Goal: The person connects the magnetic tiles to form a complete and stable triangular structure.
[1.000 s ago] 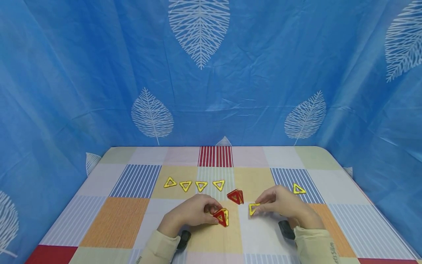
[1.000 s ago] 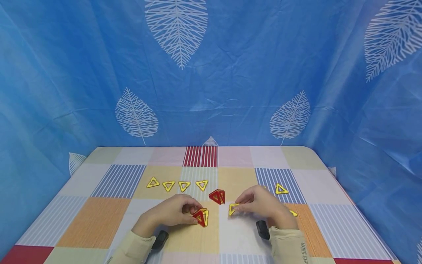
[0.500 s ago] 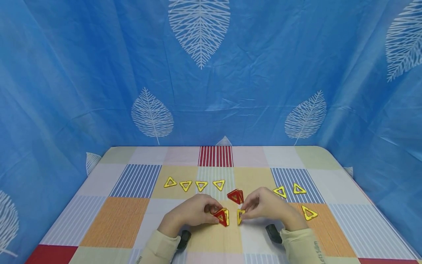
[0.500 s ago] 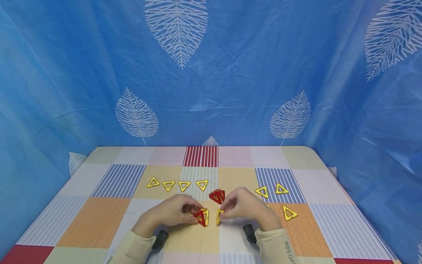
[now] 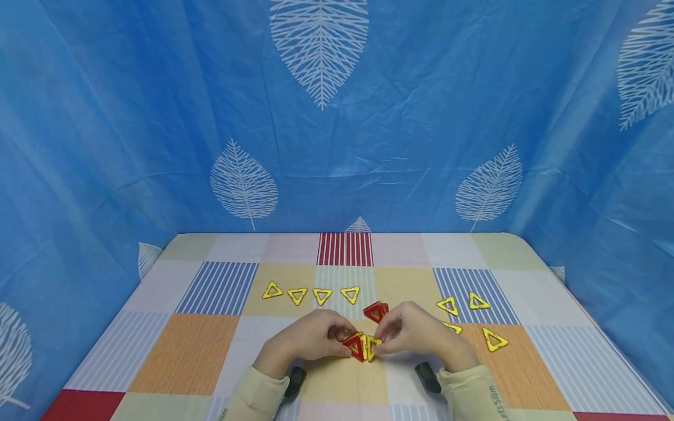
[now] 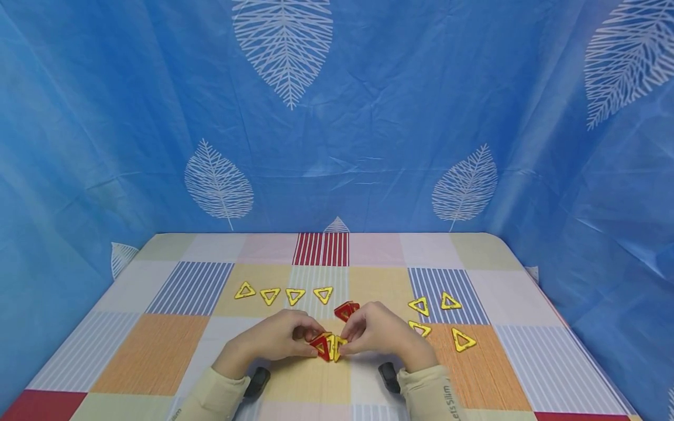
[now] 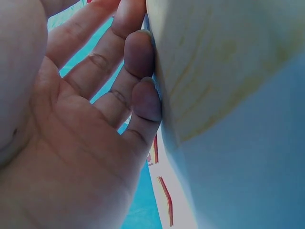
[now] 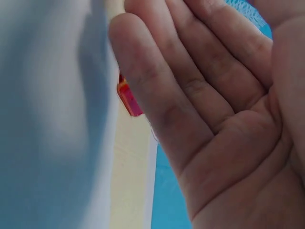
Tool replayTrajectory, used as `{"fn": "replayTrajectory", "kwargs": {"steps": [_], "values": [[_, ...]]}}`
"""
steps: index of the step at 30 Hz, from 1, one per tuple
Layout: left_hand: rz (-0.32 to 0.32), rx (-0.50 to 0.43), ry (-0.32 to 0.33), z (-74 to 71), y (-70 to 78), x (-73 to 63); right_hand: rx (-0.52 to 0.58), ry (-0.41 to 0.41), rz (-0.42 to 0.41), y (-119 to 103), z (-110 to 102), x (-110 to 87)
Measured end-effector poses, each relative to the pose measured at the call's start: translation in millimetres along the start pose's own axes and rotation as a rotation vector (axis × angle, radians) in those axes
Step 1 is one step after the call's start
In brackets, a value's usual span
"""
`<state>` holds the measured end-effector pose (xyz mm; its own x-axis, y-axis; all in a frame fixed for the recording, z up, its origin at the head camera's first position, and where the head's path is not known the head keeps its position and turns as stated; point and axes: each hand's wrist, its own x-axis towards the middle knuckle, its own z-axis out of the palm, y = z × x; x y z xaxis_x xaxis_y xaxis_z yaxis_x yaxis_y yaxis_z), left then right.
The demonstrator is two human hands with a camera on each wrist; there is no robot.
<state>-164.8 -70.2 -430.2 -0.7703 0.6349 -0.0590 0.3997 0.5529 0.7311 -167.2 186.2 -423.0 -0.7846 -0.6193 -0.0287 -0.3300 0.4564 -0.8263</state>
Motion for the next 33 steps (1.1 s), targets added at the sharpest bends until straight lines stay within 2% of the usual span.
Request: {"fn": "replayTrajectory", "kwargs": {"steps": [9,16,28,33], "values": [[0.005,-0.01,0.0,0.9,-1.6,0.9,-0.013,0.013,-0.021,-2.0,6.7,4.9],[0.012,-0.011,-0.003,1.3,-1.9,1.0,-0.003,0.008,-0.069,-2.7,11.9,8.2],[0.057,-0.008,-0.018,1.6,-3.6,2.1,-0.053,0.026,-0.072,-4.2,14.9,9.5],[0.062,0.018,0.003,3.4,-4.4,3.4,-0.066,0.04,-0.077,-4.0,16.7,9.7]]}}
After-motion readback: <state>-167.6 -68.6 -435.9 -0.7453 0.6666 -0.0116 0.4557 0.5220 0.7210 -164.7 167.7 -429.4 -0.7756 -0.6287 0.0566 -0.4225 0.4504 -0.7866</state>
